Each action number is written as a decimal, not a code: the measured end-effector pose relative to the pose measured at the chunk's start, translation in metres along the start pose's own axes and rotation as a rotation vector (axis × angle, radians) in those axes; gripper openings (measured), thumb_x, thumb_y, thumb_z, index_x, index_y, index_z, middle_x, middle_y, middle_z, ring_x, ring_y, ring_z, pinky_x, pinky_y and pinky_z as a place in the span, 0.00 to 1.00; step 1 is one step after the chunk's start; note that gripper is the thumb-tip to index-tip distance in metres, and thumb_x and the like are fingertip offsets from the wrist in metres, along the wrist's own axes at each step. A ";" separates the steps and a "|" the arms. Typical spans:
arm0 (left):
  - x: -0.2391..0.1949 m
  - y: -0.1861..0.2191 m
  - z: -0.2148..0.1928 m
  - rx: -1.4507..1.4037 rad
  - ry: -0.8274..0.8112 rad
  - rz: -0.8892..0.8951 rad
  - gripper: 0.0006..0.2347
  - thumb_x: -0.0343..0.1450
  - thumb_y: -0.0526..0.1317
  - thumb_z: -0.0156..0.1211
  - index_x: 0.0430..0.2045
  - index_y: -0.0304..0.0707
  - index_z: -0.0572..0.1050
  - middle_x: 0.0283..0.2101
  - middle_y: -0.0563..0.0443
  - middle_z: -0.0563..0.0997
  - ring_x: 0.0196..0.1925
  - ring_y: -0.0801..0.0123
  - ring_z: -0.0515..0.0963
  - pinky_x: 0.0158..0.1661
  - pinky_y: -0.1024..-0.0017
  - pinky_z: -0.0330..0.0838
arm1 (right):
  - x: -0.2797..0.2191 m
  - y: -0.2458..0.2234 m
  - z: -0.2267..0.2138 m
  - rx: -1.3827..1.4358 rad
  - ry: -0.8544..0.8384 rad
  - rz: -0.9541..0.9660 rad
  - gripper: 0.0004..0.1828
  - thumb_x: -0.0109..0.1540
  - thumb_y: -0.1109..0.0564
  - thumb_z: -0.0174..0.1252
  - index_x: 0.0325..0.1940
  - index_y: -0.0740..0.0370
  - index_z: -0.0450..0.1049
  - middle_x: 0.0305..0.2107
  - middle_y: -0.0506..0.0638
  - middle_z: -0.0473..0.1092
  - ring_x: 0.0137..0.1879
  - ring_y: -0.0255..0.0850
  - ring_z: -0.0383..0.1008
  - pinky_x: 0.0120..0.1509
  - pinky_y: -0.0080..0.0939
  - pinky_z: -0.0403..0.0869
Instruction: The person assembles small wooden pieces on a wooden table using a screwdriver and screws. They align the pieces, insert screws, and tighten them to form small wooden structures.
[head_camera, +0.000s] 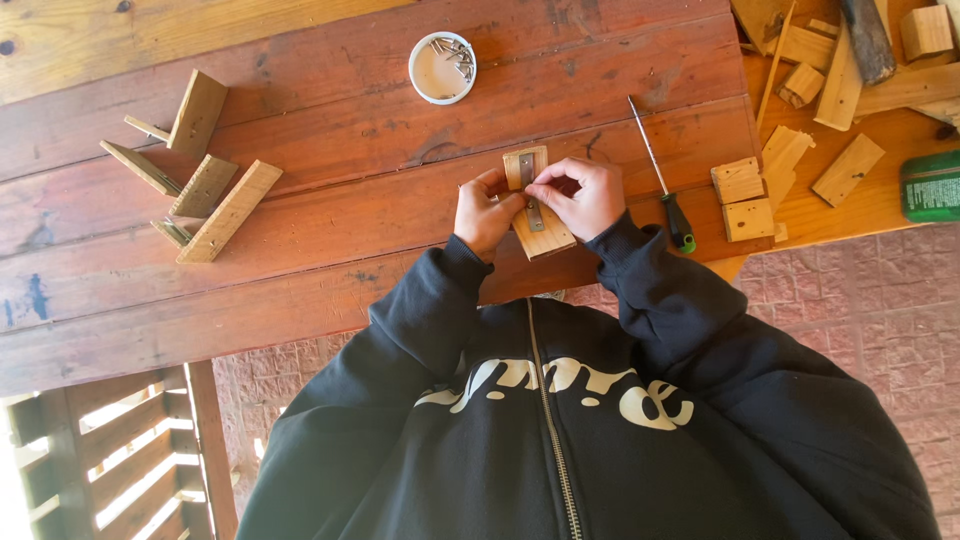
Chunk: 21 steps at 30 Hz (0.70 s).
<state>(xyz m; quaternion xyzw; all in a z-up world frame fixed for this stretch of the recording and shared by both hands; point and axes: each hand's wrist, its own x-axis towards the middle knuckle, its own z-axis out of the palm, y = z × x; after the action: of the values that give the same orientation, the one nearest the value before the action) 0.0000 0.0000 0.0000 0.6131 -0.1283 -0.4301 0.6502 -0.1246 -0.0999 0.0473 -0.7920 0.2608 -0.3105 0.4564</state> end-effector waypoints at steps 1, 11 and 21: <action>0.003 -0.003 -0.001 -0.004 0.000 0.000 0.12 0.61 0.28 0.64 0.37 0.33 0.81 0.31 0.48 0.81 0.26 0.73 0.81 0.20 0.72 0.81 | 0.000 -0.002 -0.003 -0.002 0.022 -0.005 0.06 0.57 0.59 0.76 0.33 0.54 0.83 0.24 0.49 0.77 0.29 0.40 0.77 0.32 0.34 0.74; 0.016 -0.013 -0.005 -0.022 0.036 0.032 0.13 0.62 0.28 0.66 0.41 0.30 0.81 0.34 0.46 0.82 0.30 0.72 0.82 0.25 0.73 0.81 | -0.038 0.010 -0.066 -0.117 0.286 -0.027 0.05 0.60 0.66 0.72 0.36 0.61 0.82 0.27 0.53 0.76 0.28 0.41 0.76 0.30 0.34 0.75; 0.019 -0.014 0.052 0.035 -0.059 0.034 0.12 0.63 0.28 0.67 0.40 0.30 0.81 0.35 0.44 0.83 0.33 0.68 0.82 0.30 0.73 0.78 | -0.088 0.048 -0.095 -0.618 0.521 -0.088 0.19 0.54 0.55 0.75 0.48 0.53 0.79 0.43 0.48 0.75 0.49 0.49 0.74 0.54 0.49 0.75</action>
<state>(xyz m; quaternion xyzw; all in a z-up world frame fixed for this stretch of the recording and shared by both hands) -0.0306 -0.0479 -0.0082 0.6093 -0.1651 -0.4346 0.6423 -0.2589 -0.1135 0.0194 -0.7970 0.4147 -0.4272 0.1019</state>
